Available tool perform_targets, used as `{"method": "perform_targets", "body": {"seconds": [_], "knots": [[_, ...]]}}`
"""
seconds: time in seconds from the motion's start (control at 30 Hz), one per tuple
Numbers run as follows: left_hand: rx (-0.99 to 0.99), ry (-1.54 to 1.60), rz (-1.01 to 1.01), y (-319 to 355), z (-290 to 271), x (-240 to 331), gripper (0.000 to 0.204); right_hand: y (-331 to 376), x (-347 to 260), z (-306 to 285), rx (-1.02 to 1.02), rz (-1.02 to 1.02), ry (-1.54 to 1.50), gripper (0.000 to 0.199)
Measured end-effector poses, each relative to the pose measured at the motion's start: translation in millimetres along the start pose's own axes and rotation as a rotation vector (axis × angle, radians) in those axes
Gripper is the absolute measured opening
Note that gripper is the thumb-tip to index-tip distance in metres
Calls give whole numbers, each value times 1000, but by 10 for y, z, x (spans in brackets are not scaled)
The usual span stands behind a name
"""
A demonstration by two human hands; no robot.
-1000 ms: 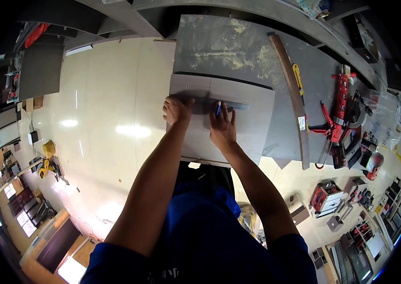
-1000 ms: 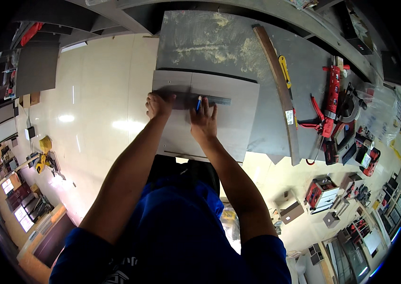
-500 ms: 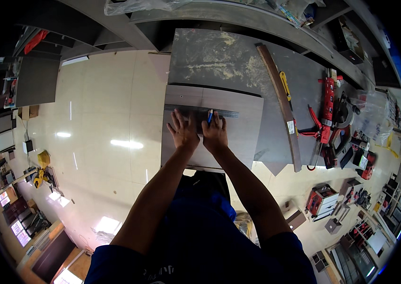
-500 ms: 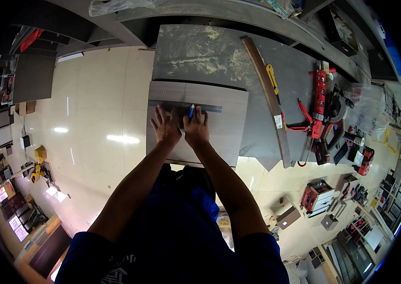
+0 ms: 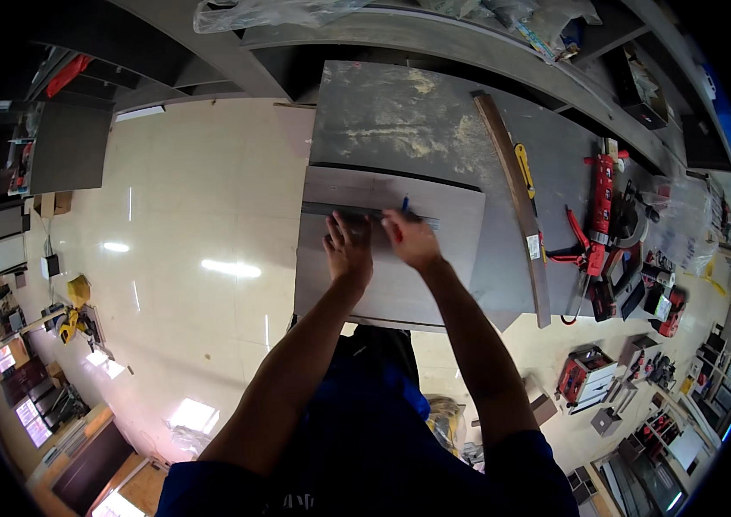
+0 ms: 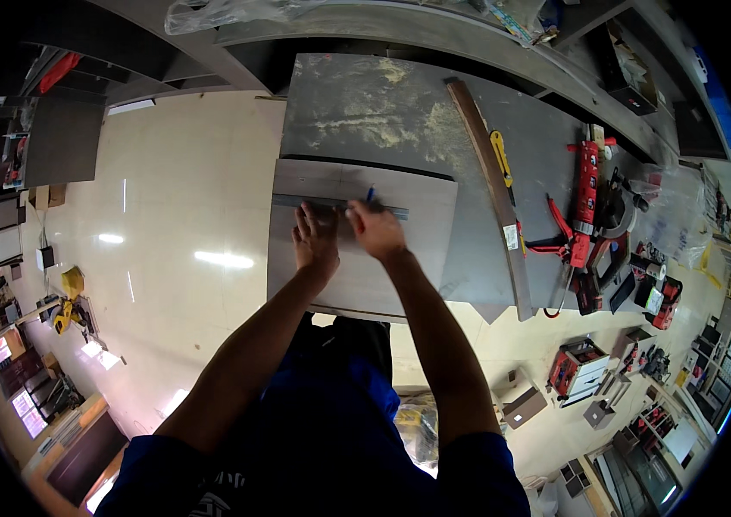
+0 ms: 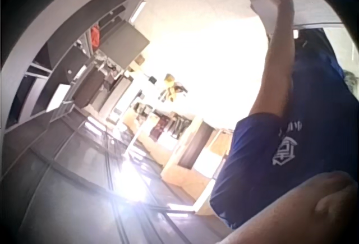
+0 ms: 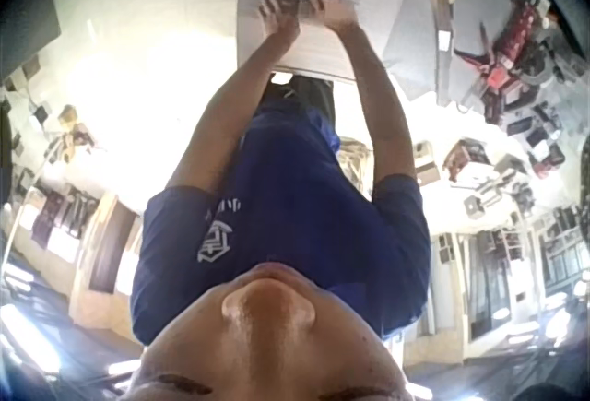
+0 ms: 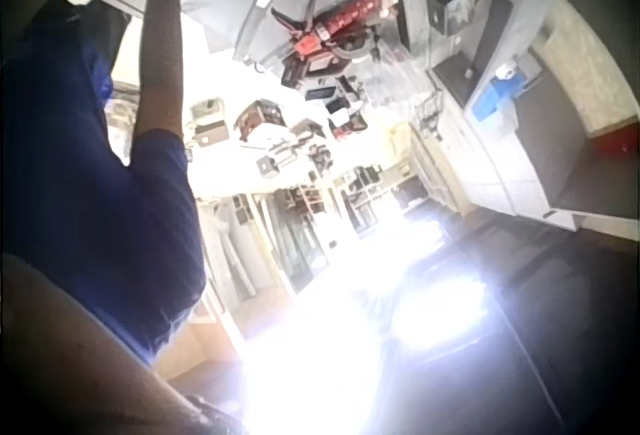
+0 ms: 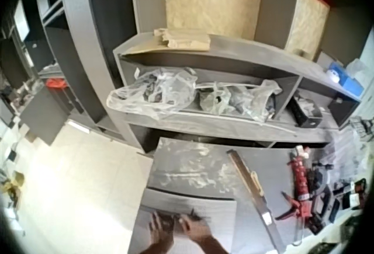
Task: The person walks through a workshop, picks up a metal ruler and a pen, and marks lines on a flat wooden panel placed on a workbench. They measure and draw multiple lines on the panel using the ruler as a guide.
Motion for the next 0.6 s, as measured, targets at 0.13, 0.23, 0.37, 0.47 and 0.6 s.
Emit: {"method": "perform_targets", "body": {"seconds": [0.13, 0.23, 0.37, 0.47, 0.6], "knots": [[98, -2, 30, -12, 70, -3, 86, -314, 298, -62, 157, -5, -645, 27], [74, 2, 33, 11, 42, -17, 88, -443, 280, 4, 46, 49, -681, 23], [16, 1, 43, 32, -57, 30, 92, -550, 278, 11, 167, -55, -708, 14], [4, -6, 40, 30, -80, 31, 93, -556, 354, 40, 66, -43, -598, 15], [-10, 7, 39, 26, -97, 43, 92, -560, 397, 40, 36, -14, -561, 15]]}}
Point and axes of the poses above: each hand's wrist, its own y-axis away from the middle knuckle, its own z-axis out of the palm, x = y × z, the point moved 5 cm from there along -y, towards the middle knuckle, and after that the axes turned 3 degrees about -z, right-handed, at the moved point
